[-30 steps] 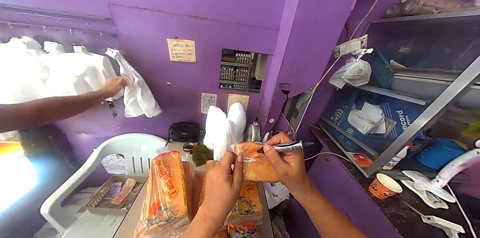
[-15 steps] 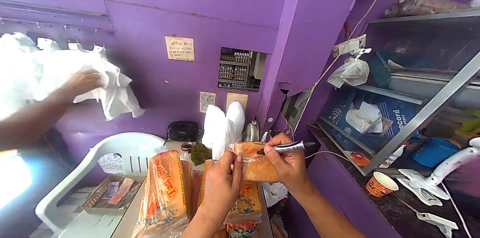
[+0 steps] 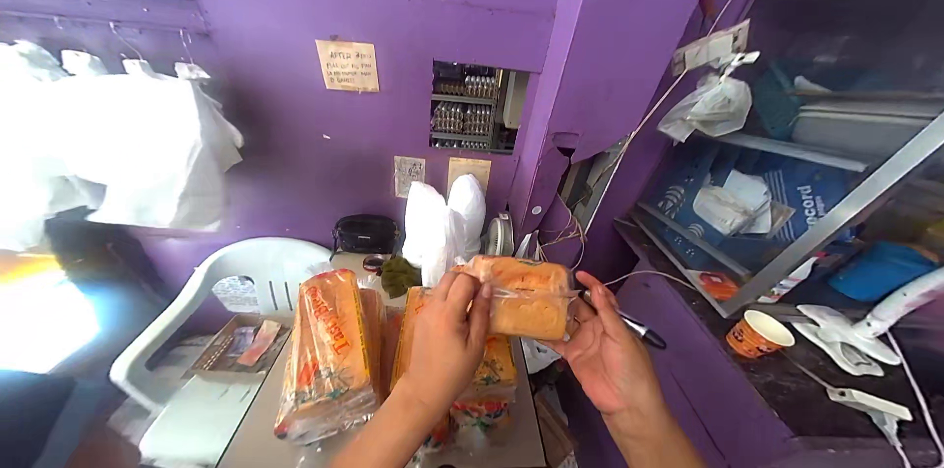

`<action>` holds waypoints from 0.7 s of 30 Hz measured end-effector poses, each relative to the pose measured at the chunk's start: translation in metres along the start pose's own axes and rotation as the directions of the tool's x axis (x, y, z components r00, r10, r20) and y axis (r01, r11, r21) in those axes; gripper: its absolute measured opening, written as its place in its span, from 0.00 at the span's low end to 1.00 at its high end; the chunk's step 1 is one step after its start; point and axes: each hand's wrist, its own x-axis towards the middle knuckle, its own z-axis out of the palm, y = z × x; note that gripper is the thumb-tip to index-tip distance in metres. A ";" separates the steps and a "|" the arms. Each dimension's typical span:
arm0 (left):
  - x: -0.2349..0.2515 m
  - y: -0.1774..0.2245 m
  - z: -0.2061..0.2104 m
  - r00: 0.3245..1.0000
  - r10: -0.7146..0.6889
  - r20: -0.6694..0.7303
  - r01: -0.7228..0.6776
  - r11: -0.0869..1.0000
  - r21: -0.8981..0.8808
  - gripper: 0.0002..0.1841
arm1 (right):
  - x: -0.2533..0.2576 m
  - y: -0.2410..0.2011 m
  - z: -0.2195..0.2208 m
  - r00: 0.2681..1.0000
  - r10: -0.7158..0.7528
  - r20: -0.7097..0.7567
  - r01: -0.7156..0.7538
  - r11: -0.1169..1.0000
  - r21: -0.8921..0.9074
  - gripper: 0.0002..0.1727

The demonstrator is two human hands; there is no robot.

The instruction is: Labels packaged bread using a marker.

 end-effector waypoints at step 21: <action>-0.107 -0.077 0.003 0.979 -0.033 0.200 -0.015 0.972 0.233 0.13 | 0.039 0.132 -0.077 0.803 -0.417 0.426 0.496 0.864 -0.090 0.24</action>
